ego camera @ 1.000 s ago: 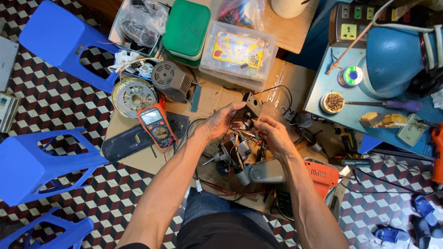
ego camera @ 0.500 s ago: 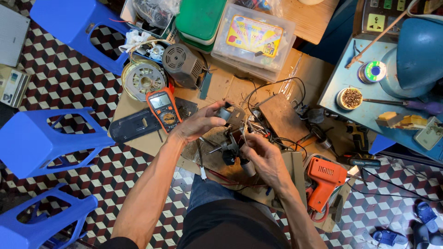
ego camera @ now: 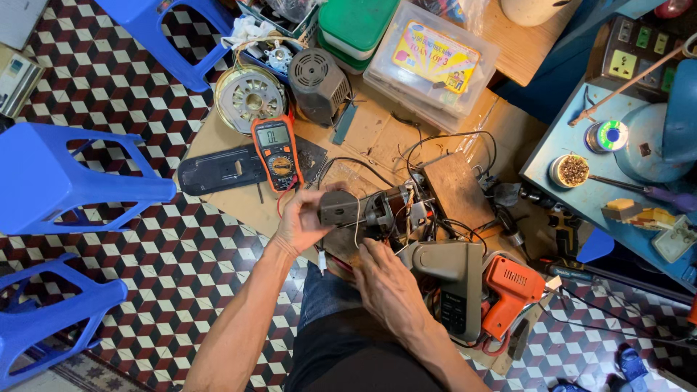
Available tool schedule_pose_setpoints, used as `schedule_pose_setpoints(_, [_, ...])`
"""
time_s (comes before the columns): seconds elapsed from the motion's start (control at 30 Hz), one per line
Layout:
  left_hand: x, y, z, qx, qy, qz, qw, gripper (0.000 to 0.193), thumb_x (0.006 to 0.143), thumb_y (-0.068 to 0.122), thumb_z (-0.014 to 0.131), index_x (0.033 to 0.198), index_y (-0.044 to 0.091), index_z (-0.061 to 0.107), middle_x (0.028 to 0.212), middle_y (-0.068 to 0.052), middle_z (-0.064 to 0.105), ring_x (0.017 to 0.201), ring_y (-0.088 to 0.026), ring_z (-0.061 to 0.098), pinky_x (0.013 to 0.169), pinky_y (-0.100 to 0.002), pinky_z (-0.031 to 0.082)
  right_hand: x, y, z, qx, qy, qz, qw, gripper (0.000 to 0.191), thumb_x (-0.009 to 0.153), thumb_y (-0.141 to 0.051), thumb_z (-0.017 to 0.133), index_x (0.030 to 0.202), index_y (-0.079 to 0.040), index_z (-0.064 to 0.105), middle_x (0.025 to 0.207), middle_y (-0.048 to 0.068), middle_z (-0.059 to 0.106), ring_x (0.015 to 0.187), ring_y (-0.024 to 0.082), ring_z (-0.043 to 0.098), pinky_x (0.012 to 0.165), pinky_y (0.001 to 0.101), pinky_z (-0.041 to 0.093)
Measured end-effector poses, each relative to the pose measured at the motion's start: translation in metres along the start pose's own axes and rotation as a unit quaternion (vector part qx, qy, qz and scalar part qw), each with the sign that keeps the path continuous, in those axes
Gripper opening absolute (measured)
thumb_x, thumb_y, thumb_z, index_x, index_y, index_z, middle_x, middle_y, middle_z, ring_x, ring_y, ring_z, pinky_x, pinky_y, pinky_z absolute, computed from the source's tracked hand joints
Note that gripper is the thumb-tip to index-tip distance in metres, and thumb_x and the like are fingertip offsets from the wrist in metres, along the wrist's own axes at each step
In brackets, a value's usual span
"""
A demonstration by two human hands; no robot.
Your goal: The person disassembles and reassembles a small motor or fan component on a workbench. They use a cordless drill to remove and install screws, manipulate wires, and rotate the shaft to test movement. The person also uses a multimeter to check electrical connections.
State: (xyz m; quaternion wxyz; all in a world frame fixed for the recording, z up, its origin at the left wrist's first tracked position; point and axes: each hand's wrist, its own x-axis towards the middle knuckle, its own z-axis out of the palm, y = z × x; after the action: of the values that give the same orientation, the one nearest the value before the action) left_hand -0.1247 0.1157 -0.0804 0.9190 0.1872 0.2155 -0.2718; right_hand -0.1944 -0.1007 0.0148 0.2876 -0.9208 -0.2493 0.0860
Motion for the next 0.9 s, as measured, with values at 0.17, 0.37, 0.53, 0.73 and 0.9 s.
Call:
schedule_pose_setpoints(0.17, [0.021,0.003,-0.01,0.1,0.017,0.01,0.995,0.034,0.095,0.032,0.068,0.101,-0.002,0.069,0.11,-0.015,0.074,0.101,-0.025,0.074,0.088,-0.039,0.058,-0.038,0.036,-0.012,0.18,0.096,0.291,0.935,0.029,0.102,-0.021,0.057,0.123,-0.006,0.07,0.137,0.011,0.069,0.125,0.023,0.069,0.107,0.0339,0.058])
schedule_pose_setpoints(0.37, [0.033,0.019,-0.007,0.23,0.014,-0.049,0.972,0.032,0.091,0.027,0.067,0.102,-0.002,0.074,0.102,-0.014,0.076,0.091,-0.023,0.072,0.084,-0.038,0.06,-0.043,0.099,0.008,-0.173,-0.015,0.053,0.983,0.093,0.057,-0.025,0.08,0.135,0.011,0.045,0.131,0.03,0.055,0.125,0.042,0.051,0.112,0.0519,0.03])
schedule_pose_setpoints(0.53, [0.039,0.023,-0.006,0.28,0.004,-0.04,0.959,0.03,0.089,0.025,0.068,0.104,-0.001,0.074,0.104,-0.012,0.076,0.096,-0.019,0.073,0.088,-0.033,0.058,-0.03,0.135,0.03,-0.07,-0.028,0.047,0.996,0.067,0.08,-0.016,0.068,0.141,0.004,0.047,0.123,0.02,0.062,0.115,0.033,0.059,0.102,0.0462,0.039])
schedule_pose_setpoints(0.73, [0.033,0.034,-0.014,0.226,0.031,-0.028,0.973,0.031,0.087,0.028,0.069,0.102,0.002,0.073,0.1,-0.012,0.077,0.089,-0.019,0.072,0.083,-0.034,0.058,-0.034,0.111,0.022,-0.042,0.065,0.08,0.994,0.044,0.075,-0.022,0.078,0.108,-0.001,0.061,0.094,0.017,0.062,0.093,0.035,0.059,0.085,0.0458,0.043])
schedule_pose_setpoints(0.9, [0.017,0.049,-0.015,0.282,0.047,-0.017,0.958,0.032,0.088,0.029,0.069,0.102,0.0,0.073,0.098,-0.012,0.076,0.087,-0.019,0.073,0.081,-0.032,0.058,-0.027,0.094,0.014,-0.078,0.11,0.1,0.986,0.043,0.071,-0.021,0.079,0.104,0.0,0.059,0.093,0.018,0.06,0.09,0.036,0.058,0.085,0.0459,0.043])
